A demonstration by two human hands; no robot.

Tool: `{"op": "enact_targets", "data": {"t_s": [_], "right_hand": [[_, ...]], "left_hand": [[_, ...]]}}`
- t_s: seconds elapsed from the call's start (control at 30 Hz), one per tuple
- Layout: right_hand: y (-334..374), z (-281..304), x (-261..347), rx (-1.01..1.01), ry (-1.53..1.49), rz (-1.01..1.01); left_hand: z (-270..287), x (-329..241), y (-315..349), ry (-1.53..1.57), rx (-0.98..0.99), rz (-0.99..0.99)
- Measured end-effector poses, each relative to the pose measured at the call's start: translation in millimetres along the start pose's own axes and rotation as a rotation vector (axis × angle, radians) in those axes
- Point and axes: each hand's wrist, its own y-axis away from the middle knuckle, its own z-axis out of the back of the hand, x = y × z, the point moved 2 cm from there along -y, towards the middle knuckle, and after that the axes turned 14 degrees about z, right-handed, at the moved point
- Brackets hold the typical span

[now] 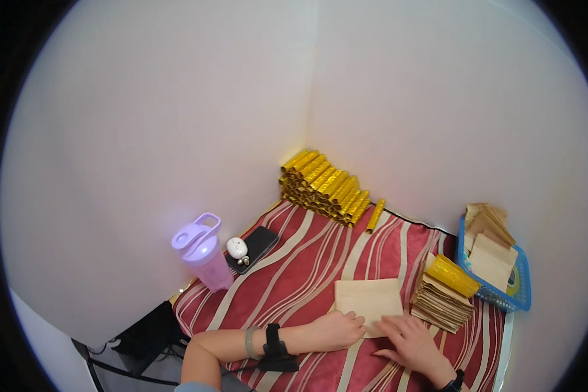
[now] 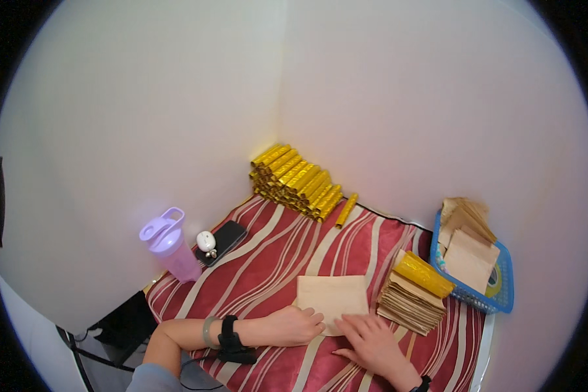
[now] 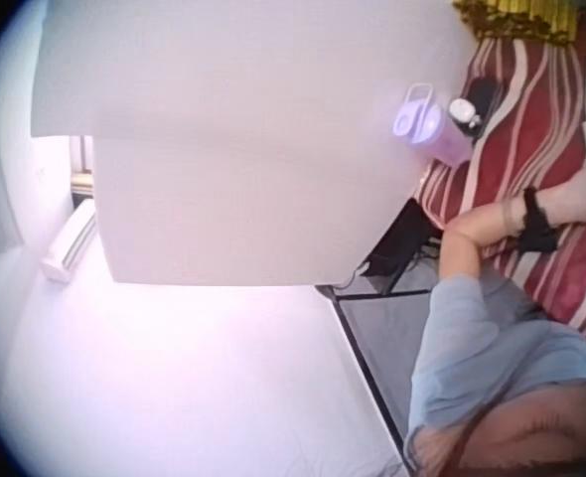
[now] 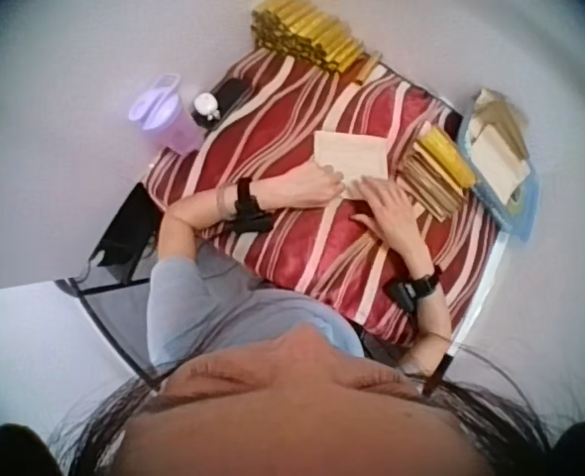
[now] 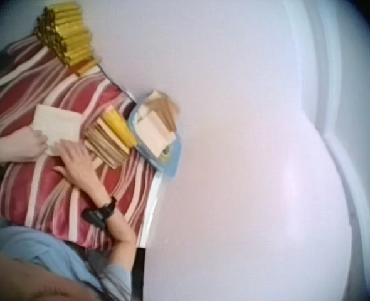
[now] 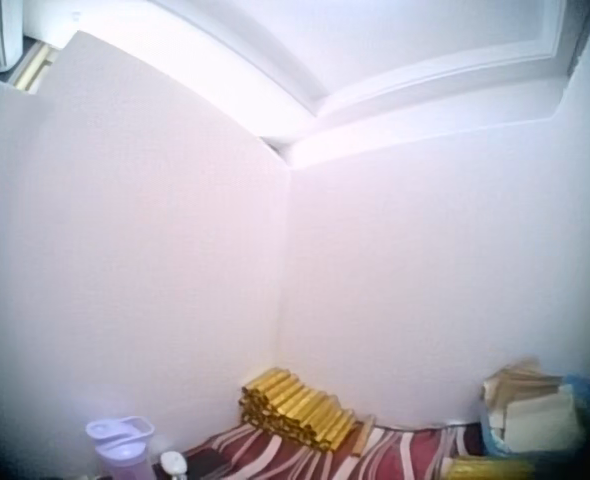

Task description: Folding and preparing gold-foiled paper sheets.

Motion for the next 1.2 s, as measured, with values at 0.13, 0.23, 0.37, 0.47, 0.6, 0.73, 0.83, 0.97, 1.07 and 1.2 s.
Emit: {"op": "enact_targets", "data": {"t_s": [0.13, 0.23, 0.37, 0.47, 0.6, 0.73, 0.83, 0.97, 1.07, 1.2], "right_hand": [[-1.1, -18.9, -2.3, 0.003, -0.019, 0.067], [-0.6, -21.5, -4.0, -0.083, 0.0, 0.039], [6.0, -17.8, -6.5, -0.155, -0.035, -0.017], [3.7, -18.0, -8.9, -0.192, -0.116, -0.081], [11.0, -15.2, -11.0, -0.172, -0.104, -0.14], [23.1, -17.5, -15.6, -0.207, -0.105, -0.153], [22.4, -16.6, -15.1, -0.211, -0.149, -0.177], [23.9, -23.7, -19.0, -0.233, -0.225, -0.246], [22.8, -24.8, -20.7, -0.215, -0.26, -0.315], [16.5, -22.6, -19.4, -0.199, -0.296, -0.354]], "left_hand": [[8.3, 0.3, 0.9, 0.092, -0.008, 0.026], [8.7, -1.9, -1.2, 0.137, -0.009, 0.039], [-1.5, 5.7, -7.8, 0.145, 0.004, 0.069], [-0.9, 21.1, -0.2, 0.332, 0.016, 0.158], [18.4, 23.3, 1.9, 0.409, 0.131, 0.222], [27.9, 22.2, -1.4, 0.463, 0.225, 0.298], [23.1, 25.6, 4.2, 0.536, 0.235, 0.367], [17.4, 27.8, 5.2, 0.562, 0.16, 0.413], [21.1, 24.3, 2.6, 0.591, 0.173, 0.496], [21.7, 24.0, 3.0, 0.592, 0.184, 0.532]]}}
